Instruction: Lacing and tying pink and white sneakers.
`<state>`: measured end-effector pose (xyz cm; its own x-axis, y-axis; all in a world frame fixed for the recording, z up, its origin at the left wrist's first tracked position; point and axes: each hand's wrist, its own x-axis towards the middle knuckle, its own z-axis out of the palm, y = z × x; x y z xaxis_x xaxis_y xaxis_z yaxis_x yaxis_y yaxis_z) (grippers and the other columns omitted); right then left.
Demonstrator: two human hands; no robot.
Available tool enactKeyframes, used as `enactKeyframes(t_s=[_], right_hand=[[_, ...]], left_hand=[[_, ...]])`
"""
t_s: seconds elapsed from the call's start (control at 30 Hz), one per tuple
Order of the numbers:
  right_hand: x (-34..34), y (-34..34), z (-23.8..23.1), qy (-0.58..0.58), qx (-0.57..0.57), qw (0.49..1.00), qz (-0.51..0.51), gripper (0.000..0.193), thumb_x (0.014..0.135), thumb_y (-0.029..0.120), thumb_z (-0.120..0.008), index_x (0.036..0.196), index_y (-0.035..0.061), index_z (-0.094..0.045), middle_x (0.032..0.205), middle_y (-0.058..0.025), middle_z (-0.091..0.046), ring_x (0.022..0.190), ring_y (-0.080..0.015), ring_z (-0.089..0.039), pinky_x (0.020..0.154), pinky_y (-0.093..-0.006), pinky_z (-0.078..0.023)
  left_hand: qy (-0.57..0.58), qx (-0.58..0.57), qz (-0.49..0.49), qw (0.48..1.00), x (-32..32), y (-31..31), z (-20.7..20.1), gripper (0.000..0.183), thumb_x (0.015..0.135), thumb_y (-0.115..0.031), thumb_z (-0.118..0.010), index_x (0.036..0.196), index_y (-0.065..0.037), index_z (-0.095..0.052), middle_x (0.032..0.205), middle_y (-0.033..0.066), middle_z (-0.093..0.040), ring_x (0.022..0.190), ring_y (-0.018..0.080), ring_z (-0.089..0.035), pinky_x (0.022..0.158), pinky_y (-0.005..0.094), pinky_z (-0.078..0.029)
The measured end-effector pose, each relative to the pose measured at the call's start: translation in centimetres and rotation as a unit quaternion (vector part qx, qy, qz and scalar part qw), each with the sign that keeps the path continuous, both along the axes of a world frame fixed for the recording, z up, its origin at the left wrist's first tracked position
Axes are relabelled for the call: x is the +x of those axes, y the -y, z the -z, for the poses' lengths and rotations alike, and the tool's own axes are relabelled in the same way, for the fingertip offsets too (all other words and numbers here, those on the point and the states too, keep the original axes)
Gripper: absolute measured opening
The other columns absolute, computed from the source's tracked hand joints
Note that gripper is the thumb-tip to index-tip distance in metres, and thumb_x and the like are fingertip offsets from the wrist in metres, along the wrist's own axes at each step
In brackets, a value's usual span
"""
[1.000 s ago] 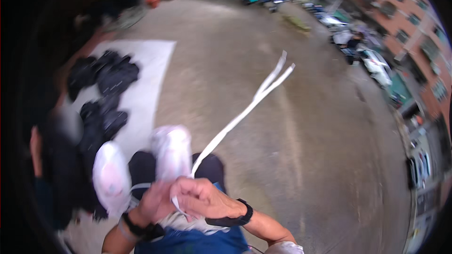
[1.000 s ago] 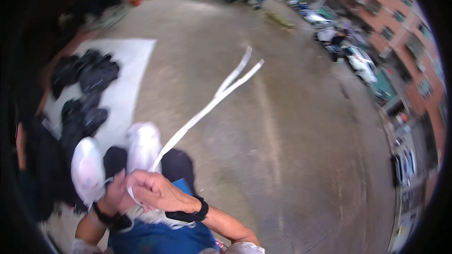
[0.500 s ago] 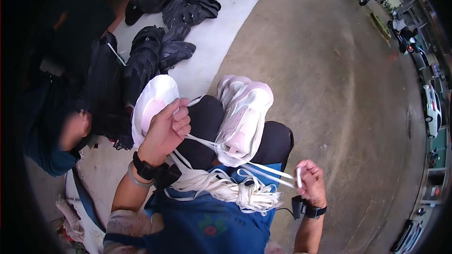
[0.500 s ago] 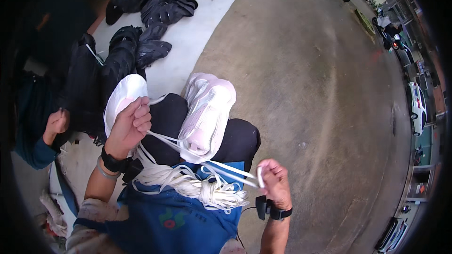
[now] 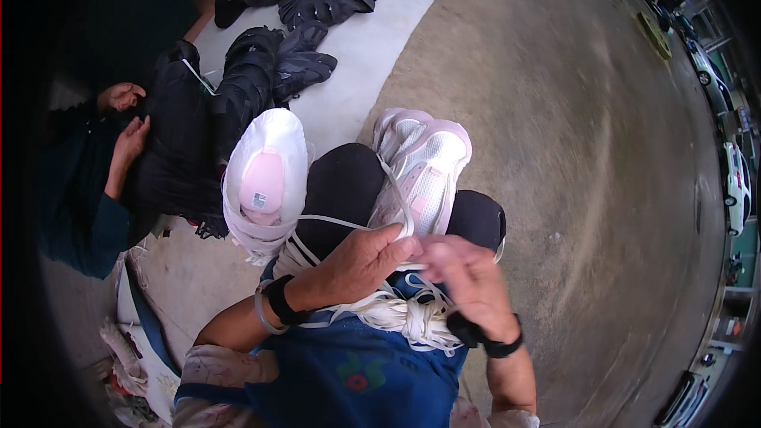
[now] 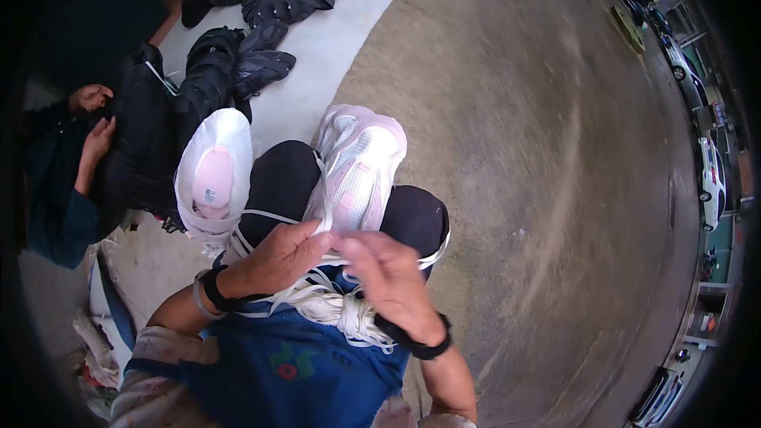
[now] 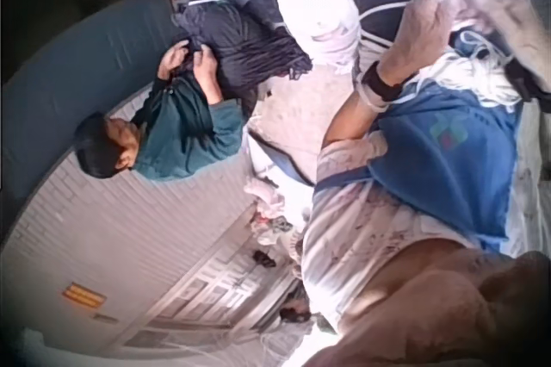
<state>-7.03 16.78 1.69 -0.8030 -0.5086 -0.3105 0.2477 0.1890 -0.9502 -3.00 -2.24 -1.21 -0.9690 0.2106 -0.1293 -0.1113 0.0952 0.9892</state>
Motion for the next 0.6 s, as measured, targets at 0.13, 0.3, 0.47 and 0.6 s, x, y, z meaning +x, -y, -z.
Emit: enactKeyframes(t_s=[0.13,0.3,0.47,0.6], right_hand=[[0.5,2.4,2.9,-0.068,0.024,0.996,-0.044,0.029,0.096,0.023,-0.058,0.102,-0.0046,-0.063,0.075,-0.0120,-0.064,0.067,-0.0120,-0.057,0.062,-0.0258,-0.047],[0.7,3.1,3.1,-0.012,-0.064,0.997,0.038,0.021,0.097,0.015,-0.055,0.101,-0.0033,-0.064,0.075,-0.0033,-0.061,0.068,-0.0062,-0.052,0.062,-0.0236,-0.046],[0.6,2.6,2.7,-0.002,-0.059,0.996,0.066,0.021,0.098,0.014,-0.054,0.103,-0.0027,-0.065,0.084,-0.0041,-0.066,0.075,-0.0101,-0.059,0.068,-0.0236,-0.048],[0.8,1.9,1.9,-0.106,0.015,0.993,-0.054,0.016,0.094,0.008,-0.057,0.105,-0.0014,-0.063,0.081,-0.0128,-0.063,0.073,-0.0215,-0.063,0.068,-0.0298,-0.049]], left_hand=[[-0.091,-0.148,0.045,0.984,1.0,0.1,0.0,0.022,0.097,-0.019,-0.050,0.093,0.001,-0.057,0.069,0.0231,-0.059,0.063,0.0394,-0.061,0.056,0.0433,-0.047],[-0.064,-0.160,0.040,0.984,1.5,0.2,0.5,0.023,0.096,-0.021,-0.051,0.090,0.001,-0.055,0.064,0.0233,-0.057,0.061,0.0414,-0.060,0.054,0.0455,-0.047],[-0.002,-0.042,0.099,0.994,1.8,1.0,0.0,0.023,0.096,-0.021,-0.051,0.096,0.002,-0.057,0.068,0.0193,-0.058,0.061,0.0350,-0.060,0.056,0.0390,-0.049],[0.106,0.098,-0.043,0.989,1.2,1.7,1.0,0.035,0.101,-0.027,-0.046,0.108,0.004,-0.058,0.103,0.0121,-0.063,0.093,0.0138,-0.060,0.077,0.0290,-0.049]])
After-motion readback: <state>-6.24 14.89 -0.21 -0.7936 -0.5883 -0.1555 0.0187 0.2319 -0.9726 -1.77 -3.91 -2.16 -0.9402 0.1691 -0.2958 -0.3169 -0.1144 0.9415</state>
